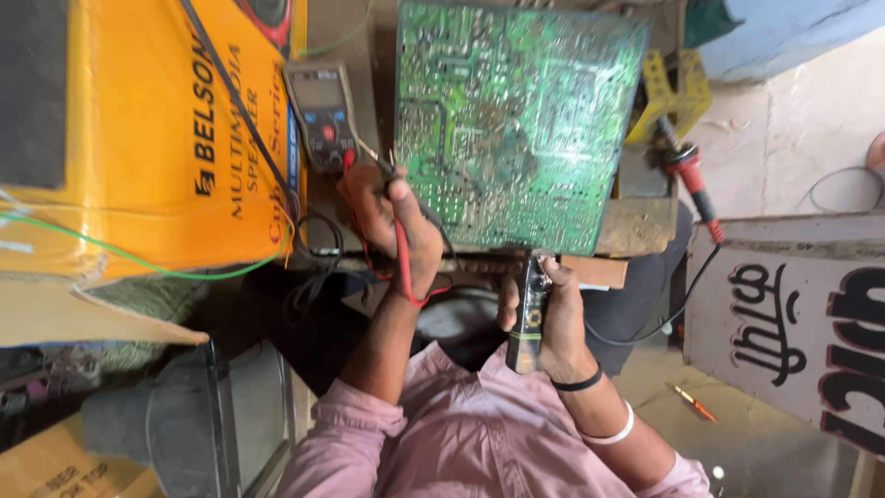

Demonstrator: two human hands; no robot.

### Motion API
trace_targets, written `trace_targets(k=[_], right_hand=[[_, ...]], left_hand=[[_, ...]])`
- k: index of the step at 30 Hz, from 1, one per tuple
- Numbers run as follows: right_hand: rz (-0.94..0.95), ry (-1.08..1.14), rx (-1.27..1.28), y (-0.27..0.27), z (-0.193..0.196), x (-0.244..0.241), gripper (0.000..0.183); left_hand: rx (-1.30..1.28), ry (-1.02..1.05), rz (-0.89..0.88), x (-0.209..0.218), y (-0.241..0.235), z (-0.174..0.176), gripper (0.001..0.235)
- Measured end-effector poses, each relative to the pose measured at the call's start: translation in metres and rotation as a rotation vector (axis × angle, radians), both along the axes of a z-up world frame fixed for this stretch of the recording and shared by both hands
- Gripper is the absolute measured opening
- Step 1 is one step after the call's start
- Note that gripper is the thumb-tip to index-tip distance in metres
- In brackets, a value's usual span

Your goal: The person uses a multimeter to test various points on a green circuit board clamped to a workbench. They move the red and black probes across different solder joints and traces while observing the multimeter display.

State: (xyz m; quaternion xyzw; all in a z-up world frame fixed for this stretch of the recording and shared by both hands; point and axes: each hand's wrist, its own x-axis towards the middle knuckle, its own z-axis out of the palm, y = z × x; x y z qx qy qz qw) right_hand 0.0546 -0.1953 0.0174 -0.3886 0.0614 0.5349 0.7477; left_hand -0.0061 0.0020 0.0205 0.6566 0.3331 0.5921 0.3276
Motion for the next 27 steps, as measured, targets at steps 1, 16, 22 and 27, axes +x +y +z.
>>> trace_targets(k=[1, 16, 22, 27], right_hand=[[-0.008, -0.001, -0.022, 0.0, 0.001, 0.004, 0.043], [0.689, -0.827, -0.338, -0.017, 0.07, 0.103, 0.036], [0.149, -1.506, -0.053, 0.048, 0.173, 0.245, 0.023], [0.445, -2.358, -0.464, 0.168, 0.14, 0.344, 0.009]], left_hand=[[-0.01, 0.012, -0.01, -0.002, -0.002, 0.002, 0.041], [0.092, 0.056, -0.037, 0.002, 0.0, 0.008, 0.033], [0.102, 0.034, -0.009, 0.005, -0.001, 0.011, 0.031], [0.081, 0.04, 0.025, 0.004, -0.005, 0.009, 0.029]])
